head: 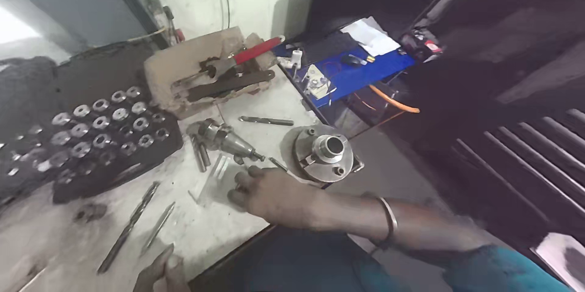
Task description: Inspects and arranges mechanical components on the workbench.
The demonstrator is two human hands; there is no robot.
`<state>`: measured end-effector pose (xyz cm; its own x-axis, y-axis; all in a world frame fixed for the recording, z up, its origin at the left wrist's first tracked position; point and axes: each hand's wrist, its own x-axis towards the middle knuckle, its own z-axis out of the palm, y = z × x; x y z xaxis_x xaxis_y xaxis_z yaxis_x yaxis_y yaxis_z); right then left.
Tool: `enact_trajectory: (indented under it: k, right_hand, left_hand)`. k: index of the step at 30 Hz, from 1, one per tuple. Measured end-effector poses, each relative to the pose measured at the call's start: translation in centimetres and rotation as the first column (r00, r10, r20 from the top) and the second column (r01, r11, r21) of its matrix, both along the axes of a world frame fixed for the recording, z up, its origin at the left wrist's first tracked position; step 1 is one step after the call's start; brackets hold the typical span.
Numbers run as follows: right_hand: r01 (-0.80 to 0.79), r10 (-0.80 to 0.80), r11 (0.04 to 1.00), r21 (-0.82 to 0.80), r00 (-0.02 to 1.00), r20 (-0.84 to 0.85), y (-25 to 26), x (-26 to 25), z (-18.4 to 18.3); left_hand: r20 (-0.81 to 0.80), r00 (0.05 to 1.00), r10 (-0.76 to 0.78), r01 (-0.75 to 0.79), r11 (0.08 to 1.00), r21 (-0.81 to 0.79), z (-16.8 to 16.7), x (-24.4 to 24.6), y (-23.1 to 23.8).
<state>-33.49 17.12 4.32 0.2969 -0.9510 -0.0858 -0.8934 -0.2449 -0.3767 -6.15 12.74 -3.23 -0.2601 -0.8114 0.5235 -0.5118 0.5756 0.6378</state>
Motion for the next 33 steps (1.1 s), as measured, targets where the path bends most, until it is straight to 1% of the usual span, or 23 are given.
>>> enact_trajectory:
  k: [1,3,4,6,10,15,17,20,25,27,29,31,33]
  right_hand:
    - [-0.002,0.002,1.000,0.011,1.000,0.016,0.0,-0.2,-0.5]
    - [-0.006,0.007,1.000,-0.023,0.999,0.054,0.1,-0.7,-1.3]
    - [-0.009,0.011,0.999,-0.035,0.997,0.074,0.2,-0.8,-1.5]
    - [0.002,0.005,0.997,-0.072,0.995,0.096,0.2,-0.9,-1.8]
    - [0.011,-0.002,0.997,-0.070,0.992,0.128,0.2,-1.3,-1.9]
    - [0.050,-0.050,0.999,0.005,0.979,0.197,0.2,-1.6,-1.6]
    - [0.052,-0.051,0.999,-0.004,0.981,0.186,0.2,-1.6,-1.6]
    - [0.043,-0.038,0.998,-0.041,0.993,0.115,0.1,-1.5,-1.5]
    - [0.008,-0.007,0.996,-0.086,1.000,0.013,0.0,-1.4,-1.8]
    - [0.008,-0.010,0.996,-0.088,1.000,-0.025,-0.1,-1.7,-0.9]
    - [0.028,-0.035,0.988,-0.153,0.999,-0.039,-0.8,-1.6,0.6]
    - [0.027,-0.035,0.960,-0.277,0.999,-0.022,-1.8,-0.6,1.4]
    - [0.013,0.015,0.941,-0.338,0.996,0.082,-2.9,0.9,1.1]
  left_hand:
    - [0.030,0.999,0.021,-0.020,1.000,-0.023,0.1,-0.2,0.1]
    - [0.117,0.991,0.065,-0.058,0.997,-0.060,0.9,-0.8,0.1]
    - [0.136,0.987,0.084,-0.076,0.995,-0.065,1.3,-1.2,0.2]
    - [0.085,0.993,0.079,-0.072,0.994,-0.081,1.6,-2.2,-0.1]
    - [-0.111,0.989,-0.096,0.092,0.995,-0.037,1.6,-3.5,-0.7]
    - [-0.157,0.970,-0.188,0.191,0.981,0.009,1.8,-4.7,-1.0]
    - [-0.168,0.962,-0.216,0.223,0.974,0.025,1.8,-5.1,-1.0]
    - [-0.193,0.949,-0.250,0.259,0.966,0.023,2.2,-5.7,-1.2]
    - [-0.189,0.941,-0.282,0.284,0.959,-0.017,4.3,-7.1,-2.1]
    - [-0.191,0.931,-0.310,0.310,0.950,-0.031,5.4,-7.9,-2.5]
    - [-0.207,0.914,-0.349,0.348,0.937,-0.043,6.6,-8.6,-2.8]
    - [-0.229,0.890,-0.394,0.386,0.919,-0.081,7.6,-9.3,-2.9]
    - [-0.218,0.871,-0.441,0.421,0.897,-0.132,8.7,-10.1,-2.7]
